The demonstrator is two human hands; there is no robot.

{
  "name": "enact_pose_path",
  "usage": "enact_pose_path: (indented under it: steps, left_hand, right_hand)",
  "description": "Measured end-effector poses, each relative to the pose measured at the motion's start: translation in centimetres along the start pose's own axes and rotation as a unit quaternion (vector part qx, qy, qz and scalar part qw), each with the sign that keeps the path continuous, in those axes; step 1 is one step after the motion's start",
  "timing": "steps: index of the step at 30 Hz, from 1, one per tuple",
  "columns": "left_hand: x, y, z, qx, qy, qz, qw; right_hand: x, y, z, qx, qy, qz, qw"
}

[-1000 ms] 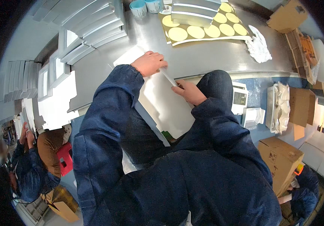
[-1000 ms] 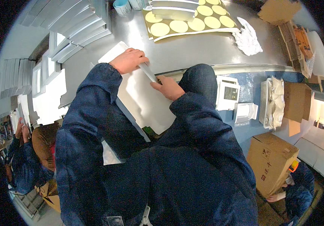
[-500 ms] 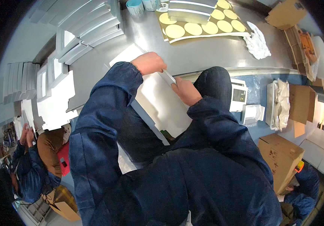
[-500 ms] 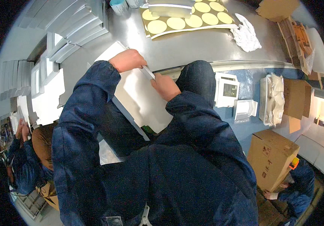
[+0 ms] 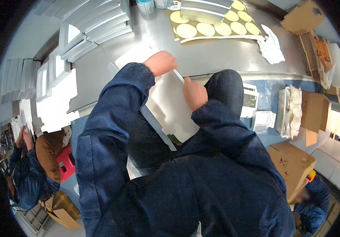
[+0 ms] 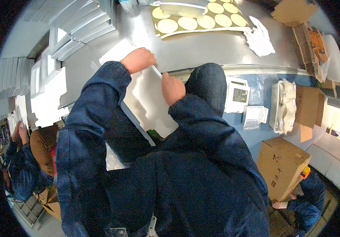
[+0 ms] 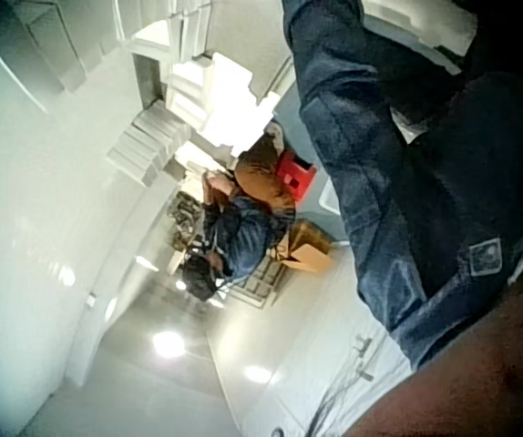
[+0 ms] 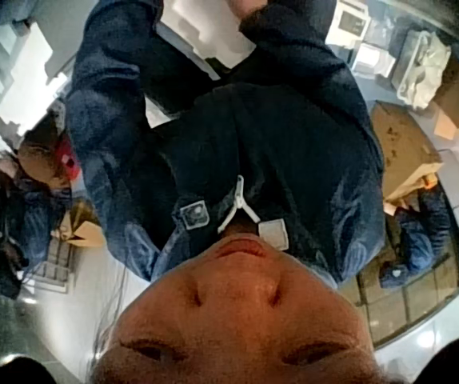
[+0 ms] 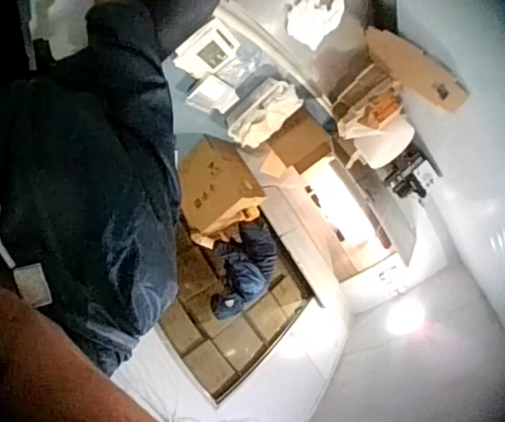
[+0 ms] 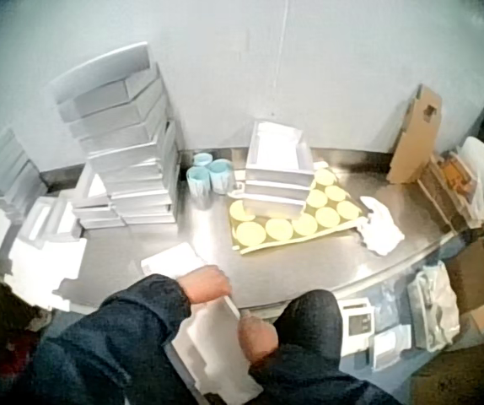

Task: The person folds flat cardboard cutouts into rectangular boxes, pressing the edges to secure them, and sets the finished boxes aside.

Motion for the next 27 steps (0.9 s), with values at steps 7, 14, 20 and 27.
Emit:
enact_pose_path:
  steps: [7,14,20,27]
  left_hand:
    - [-0.5,0.5,0.0,0.005,0.04,0.003,0.999]
    - [-0.1,-0.7,-0.4,0.004,0.057,0.001,0.998]
    - [-0.4,-2.4,-0.5,0.065,-0.025,-0.034,0.997]
    - [-0.7,-2.4,-1.1,0.069,0.029,-0.059,0.995]
  right_hand:
    - [-0.1,-0.9,2.1,-0.019,0.003,0.0,1.0]
    - [0.3,-1.5,3.7,0.007,0.0,-0.004,1.0]
    - [-0.7,-2.8,5.2,0.009,0.007,-0.025,1.0]
    - [-0.4,-4.8,7.6,0.038,0.068,-0.035,0.996]
Point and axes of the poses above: each hand's wrist, its own z-axis towards the middle knuckle, its own x-axis out of the back of the hand, y = z × x, the point moved 2 cm from there along z, towards the middle knuckle, and after that the axes turned 9 degrees about -x, right-handed, at the moved point
